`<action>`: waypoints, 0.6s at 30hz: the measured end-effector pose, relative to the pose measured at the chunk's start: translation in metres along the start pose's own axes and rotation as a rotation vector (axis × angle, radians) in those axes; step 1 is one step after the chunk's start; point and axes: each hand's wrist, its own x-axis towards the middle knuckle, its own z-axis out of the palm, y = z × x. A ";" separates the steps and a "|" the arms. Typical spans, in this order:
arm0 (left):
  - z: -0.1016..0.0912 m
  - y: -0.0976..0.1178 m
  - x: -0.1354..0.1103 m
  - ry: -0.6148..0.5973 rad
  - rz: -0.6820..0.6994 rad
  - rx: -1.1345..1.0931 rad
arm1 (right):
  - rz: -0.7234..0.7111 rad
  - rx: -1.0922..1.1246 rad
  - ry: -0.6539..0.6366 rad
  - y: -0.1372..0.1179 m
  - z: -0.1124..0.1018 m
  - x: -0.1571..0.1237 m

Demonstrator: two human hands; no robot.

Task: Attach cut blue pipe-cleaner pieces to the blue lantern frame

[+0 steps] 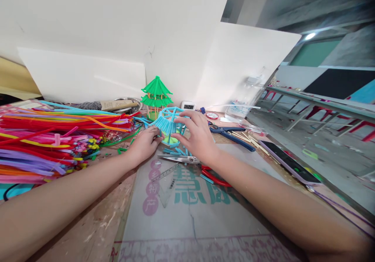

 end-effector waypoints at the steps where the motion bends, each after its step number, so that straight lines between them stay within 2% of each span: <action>1: 0.000 0.000 0.000 0.000 0.000 0.001 | -0.003 0.003 -0.001 0.000 0.000 0.000; 18: -0.001 0.001 0.000 -0.026 0.015 0.010 | -0.031 0.027 -0.012 0.001 0.000 0.002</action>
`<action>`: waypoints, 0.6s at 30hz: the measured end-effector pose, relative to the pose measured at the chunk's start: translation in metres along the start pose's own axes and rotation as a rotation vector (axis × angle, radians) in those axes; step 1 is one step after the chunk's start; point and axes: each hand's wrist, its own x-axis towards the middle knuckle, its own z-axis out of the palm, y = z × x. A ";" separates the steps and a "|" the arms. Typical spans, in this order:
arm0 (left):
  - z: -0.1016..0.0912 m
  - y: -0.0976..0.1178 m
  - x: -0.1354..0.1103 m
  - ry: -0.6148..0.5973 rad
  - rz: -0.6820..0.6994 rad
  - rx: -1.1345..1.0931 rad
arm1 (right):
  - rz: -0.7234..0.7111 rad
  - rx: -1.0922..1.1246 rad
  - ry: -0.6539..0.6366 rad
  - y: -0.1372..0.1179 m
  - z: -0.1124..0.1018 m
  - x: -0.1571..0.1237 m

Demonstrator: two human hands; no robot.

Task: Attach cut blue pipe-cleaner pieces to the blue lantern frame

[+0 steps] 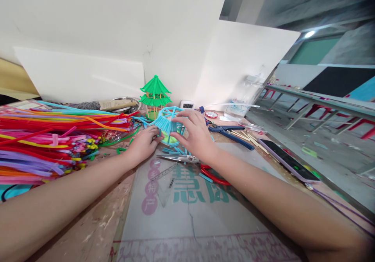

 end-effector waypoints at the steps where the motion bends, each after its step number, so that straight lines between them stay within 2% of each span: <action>1: 0.000 0.000 0.000 0.003 0.001 0.001 | -0.002 0.000 0.002 0.001 0.000 0.000; 18: 0.000 -0.001 0.000 0.003 -0.001 -0.005 | 0.021 0.000 -0.004 0.006 0.002 -0.003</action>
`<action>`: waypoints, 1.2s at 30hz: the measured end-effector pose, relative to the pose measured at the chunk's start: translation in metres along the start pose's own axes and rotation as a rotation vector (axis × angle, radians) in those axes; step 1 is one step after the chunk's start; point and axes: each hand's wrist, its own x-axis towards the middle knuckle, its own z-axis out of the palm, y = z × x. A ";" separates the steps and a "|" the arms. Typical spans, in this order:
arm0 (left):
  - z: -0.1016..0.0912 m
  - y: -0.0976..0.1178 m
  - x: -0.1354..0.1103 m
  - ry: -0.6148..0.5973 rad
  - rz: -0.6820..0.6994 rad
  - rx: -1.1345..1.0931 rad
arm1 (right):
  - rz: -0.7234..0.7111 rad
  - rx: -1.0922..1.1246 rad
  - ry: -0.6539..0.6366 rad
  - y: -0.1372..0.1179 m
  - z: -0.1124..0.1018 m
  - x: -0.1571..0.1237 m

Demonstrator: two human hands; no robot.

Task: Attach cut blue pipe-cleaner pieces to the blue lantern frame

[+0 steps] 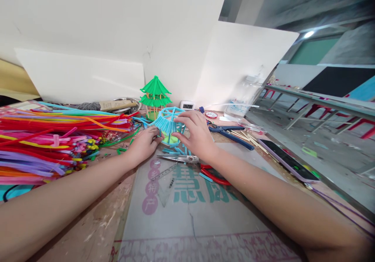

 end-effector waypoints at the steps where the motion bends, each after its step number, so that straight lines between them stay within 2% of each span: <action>1: 0.000 0.000 0.000 0.000 -0.001 -0.001 | 0.000 -0.006 -0.005 0.000 0.000 0.000; 16: -0.001 0.002 0.001 -0.004 -0.025 0.053 | -0.058 -0.015 0.027 -0.003 0.000 0.002; 30: -0.001 0.002 0.000 -0.001 -0.009 0.006 | -0.021 0.016 0.016 -0.003 0.001 0.000; 36: -0.001 0.002 0.000 0.010 -0.019 -0.011 | -0.039 0.056 0.052 -0.004 -0.013 0.009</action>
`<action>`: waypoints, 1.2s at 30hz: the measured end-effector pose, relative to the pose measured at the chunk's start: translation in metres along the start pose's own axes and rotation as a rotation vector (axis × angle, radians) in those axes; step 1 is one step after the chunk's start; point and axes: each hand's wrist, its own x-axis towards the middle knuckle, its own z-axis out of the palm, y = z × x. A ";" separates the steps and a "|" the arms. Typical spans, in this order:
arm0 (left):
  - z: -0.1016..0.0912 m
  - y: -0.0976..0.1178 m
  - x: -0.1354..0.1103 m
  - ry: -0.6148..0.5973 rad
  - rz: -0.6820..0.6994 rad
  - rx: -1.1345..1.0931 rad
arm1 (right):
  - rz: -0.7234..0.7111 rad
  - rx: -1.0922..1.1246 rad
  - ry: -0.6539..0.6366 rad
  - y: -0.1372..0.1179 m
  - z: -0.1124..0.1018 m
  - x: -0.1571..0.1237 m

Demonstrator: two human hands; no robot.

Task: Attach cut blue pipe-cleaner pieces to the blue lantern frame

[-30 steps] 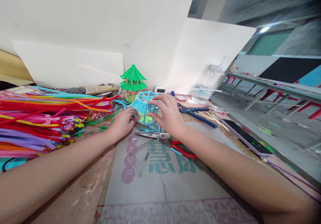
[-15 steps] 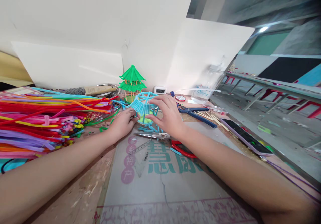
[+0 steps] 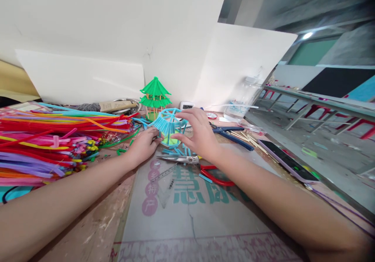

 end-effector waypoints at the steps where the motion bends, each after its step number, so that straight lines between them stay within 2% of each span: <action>1: 0.000 -0.001 0.000 0.002 -0.005 -0.011 | 0.011 0.019 0.037 0.000 -0.004 0.003; 4: 0.001 -0.002 0.000 0.004 -0.031 -0.032 | 0.109 0.065 0.127 -0.001 -0.020 0.014; 6: 0.001 -0.003 0.001 0.003 -0.048 -0.033 | 0.205 0.088 0.123 -0.001 -0.032 0.021; 8: 0.001 -0.003 0.001 0.001 -0.058 -0.033 | 0.296 0.123 0.081 0.000 -0.043 0.027; 11: 0.001 -0.003 0.001 0.005 -0.057 -0.033 | 0.368 0.200 -0.074 0.004 -0.055 0.032; 14: 0.001 -0.003 0.001 -0.001 -0.044 -0.041 | 0.251 0.196 -0.197 0.008 -0.055 0.028; 17: 0.001 -0.003 0.001 -0.011 -0.042 -0.033 | 0.005 0.059 -0.216 0.009 -0.042 0.016; 19: 0.001 -0.003 0.001 -0.010 -0.044 -0.023 | -0.082 -0.012 -0.206 0.008 -0.032 0.009; 23: 0.001 -0.003 0.001 -0.008 -0.015 -0.014 | -0.047 -0.021 -0.140 0.009 -0.022 0.004; 28: -0.001 -0.002 -0.001 -0.003 0.002 0.096 | 0.092 0.050 -0.071 0.017 -0.027 0.008; 32: -0.001 -0.001 -0.003 0.002 0.007 0.185 | 0.104 0.084 -0.123 0.018 -0.037 0.012; 36: -0.003 0.002 -0.004 0.040 0.046 0.223 | 0.059 0.051 -0.245 0.014 -0.044 0.014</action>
